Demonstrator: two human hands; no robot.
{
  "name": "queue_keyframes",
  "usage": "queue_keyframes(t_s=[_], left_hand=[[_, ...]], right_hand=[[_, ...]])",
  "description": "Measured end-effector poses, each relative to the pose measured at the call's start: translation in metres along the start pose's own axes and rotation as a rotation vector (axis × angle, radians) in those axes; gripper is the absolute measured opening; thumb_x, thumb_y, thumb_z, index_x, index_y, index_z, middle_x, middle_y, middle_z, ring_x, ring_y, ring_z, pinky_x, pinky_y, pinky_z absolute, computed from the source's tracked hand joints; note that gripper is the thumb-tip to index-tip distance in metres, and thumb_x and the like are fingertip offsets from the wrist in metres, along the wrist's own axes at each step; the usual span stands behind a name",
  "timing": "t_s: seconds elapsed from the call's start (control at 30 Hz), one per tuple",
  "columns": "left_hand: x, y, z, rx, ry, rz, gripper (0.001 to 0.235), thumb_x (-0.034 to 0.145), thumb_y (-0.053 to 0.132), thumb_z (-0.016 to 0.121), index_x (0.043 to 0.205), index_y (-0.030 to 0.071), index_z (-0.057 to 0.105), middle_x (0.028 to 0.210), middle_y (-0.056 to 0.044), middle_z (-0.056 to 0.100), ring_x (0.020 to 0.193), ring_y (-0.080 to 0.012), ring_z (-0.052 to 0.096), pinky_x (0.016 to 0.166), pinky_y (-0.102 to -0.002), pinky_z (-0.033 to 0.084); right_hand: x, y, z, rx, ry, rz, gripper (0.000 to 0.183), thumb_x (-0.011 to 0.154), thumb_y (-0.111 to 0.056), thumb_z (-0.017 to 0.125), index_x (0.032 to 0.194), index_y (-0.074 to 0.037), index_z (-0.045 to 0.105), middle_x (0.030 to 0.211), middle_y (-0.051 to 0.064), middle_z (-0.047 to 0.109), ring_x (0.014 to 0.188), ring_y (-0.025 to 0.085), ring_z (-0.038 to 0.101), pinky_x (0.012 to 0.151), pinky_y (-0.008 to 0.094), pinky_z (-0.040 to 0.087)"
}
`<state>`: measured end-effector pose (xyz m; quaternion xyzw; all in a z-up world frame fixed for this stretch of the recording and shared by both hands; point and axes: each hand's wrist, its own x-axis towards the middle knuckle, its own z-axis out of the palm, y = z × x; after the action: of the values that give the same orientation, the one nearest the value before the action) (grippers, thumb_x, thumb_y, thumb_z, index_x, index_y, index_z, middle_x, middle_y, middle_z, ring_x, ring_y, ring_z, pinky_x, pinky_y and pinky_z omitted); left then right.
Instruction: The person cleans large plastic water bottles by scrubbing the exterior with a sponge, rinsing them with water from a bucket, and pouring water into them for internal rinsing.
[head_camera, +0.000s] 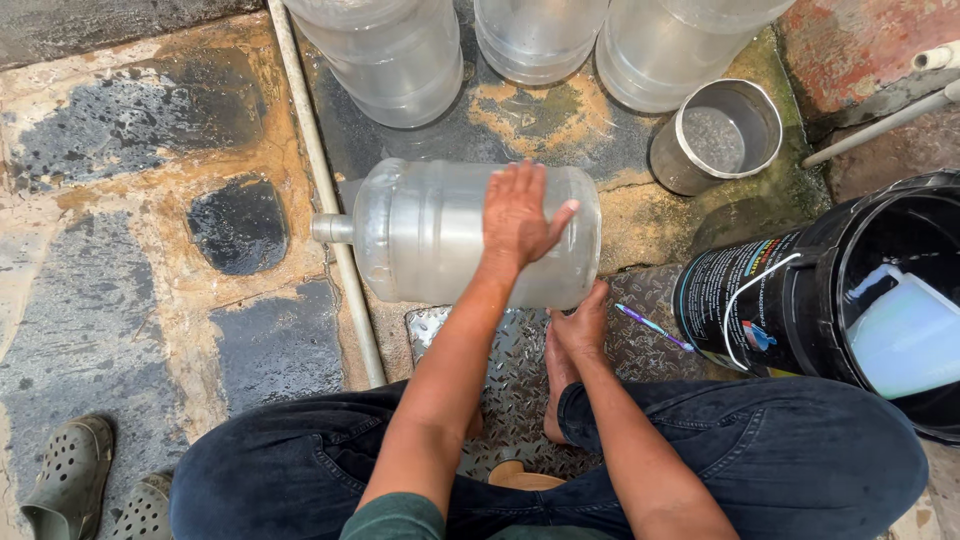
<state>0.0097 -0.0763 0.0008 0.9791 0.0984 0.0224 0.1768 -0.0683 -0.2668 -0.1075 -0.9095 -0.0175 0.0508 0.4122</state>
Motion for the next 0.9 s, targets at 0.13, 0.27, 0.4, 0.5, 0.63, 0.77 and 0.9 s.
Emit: queue_keyframes(t_s=[0.13, 0.27, 0.4, 0.5, 0.63, 0.77, 0.9], left_hand=[[-0.014, 0.081, 0.025, -0.026, 0.105, 0.214, 0.086, 0.096, 0.071, 0.036, 0.147, 0.005, 0.054, 0.157, -0.015, 0.047, 0.150, -0.0320, 0.035, 0.127, -0.049, 0.021], [-0.013, 0.040, 0.016, -0.104, 0.127, 0.147, 0.081, 0.099, 0.069, 0.036, 0.150, 0.009, 0.052, 0.158, -0.015, 0.045, 0.151, -0.0310, 0.034, 0.125, -0.053, 0.018], [-0.019, -0.086, -0.046, 0.103, -0.030, -0.391, 0.079, 0.099, 0.068, 0.025, 0.144, 0.009, 0.053, 0.156, -0.012, 0.045, 0.147, -0.0334, 0.031, 0.120, -0.061, 0.009], [-0.038, -0.110, -0.062, 0.082, 0.061, -0.477, 0.075, 0.099, 0.065, 0.035, 0.141, 0.007, 0.057, 0.152, -0.013, 0.051, 0.147, -0.0332, 0.038, 0.123, -0.056, 0.017], [-0.036, -0.088, -0.041, 0.066, 0.131, -0.306, 0.080, 0.097, 0.065, 0.043, 0.140, 0.000, 0.057, 0.148, -0.017, 0.052, 0.143, -0.0371, 0.041, 0.120, -0.051, 0.022], [-0.021, -0.011, 0.002, -0.022, 0.110, -0.091, 0.088, 0.097, 0.072, 0.039, 0.150, 0.002, 0.045, 0.159, -0.018, 0.042, 0.151, -0.0342, 0.032, 0.125, -0.049, 0.017], [-0.029, 0.066, 0.038, 0.096, 0.207, 0.175, 0.090, 0.094, 0.073, 0.034, 0.157, 0.009, 0.037, 0.167, -0.013, 0.031, 0.156, -0.0304, 0.023, 0.128, -0.047, 0.012]], right_hand=[[-0.002, -0.007, -0.008, -0.022, -0.011, 0.047, 0.085, 0.066, -0.023, 0.095, 0.124, 0.001, 0.037, 0.112, 0.027, 0.061, 0.102, 0.045, 0.065, 0.084, 0.050, 0.052], [-0.001, -0.002, -0.010, -0.077, -0.054, 0.074, 0.077, 0.068, -0.026, 0.091, 0.119, -0.001, 0.040, 0.112, 0.025, 0.065, 0.101, 0.042, 0.069, 0.087, 0.049, 0.055], [-0.004, 0.006, -0.006, -0.140, -0.143, 0.188, 0.077, 0.073, -0.029, 0.089, 0.124, -0.003, 0.036, 0.113, 0.024, 0.065, 0.100, 0.042, 0.071, 0.085, 0.049, 0.056], [0.004, 0.007, 0.001, -0.179, -0.172, 0.044, 0.083, 0.071, -0.024, 0.095, 0.126, -0.002, 0.037, 0.115, 0.026, 0.065, 0.106, 0.042, 0.068, 0.091, 0.049, 0.055], [0.046, -0.007, -0.026, 0.345, -0.404, 0.159, 0.114, 0.061, -0.011, 0.098, 0.147, -0.005, 0.023, 0.130, 0.017, 0.054, 0.117, 0.028, 0.059, 0.098, 0.044, 0.051], [0.065, -0.020, -0.050, 0.407, -0.375, 0.116, 0.089, 0.068, -0.006, 0.092, 0.142, -0.002, 0.043, 0.131, 0.016, 0.064, 0.116, 0.022, 0.065, 0.100, 0.037, 0.056], [0.052, 0.007, -0.039, 0.525, -0.292, 0.010, 0.078, 0.076, -0.006, 0.088, 0.141, -0.002, 0.046, 0.133, 0.013, 0.062, 0.116, 0.020, 0.064, 0.098, 0.035, 0.056]])
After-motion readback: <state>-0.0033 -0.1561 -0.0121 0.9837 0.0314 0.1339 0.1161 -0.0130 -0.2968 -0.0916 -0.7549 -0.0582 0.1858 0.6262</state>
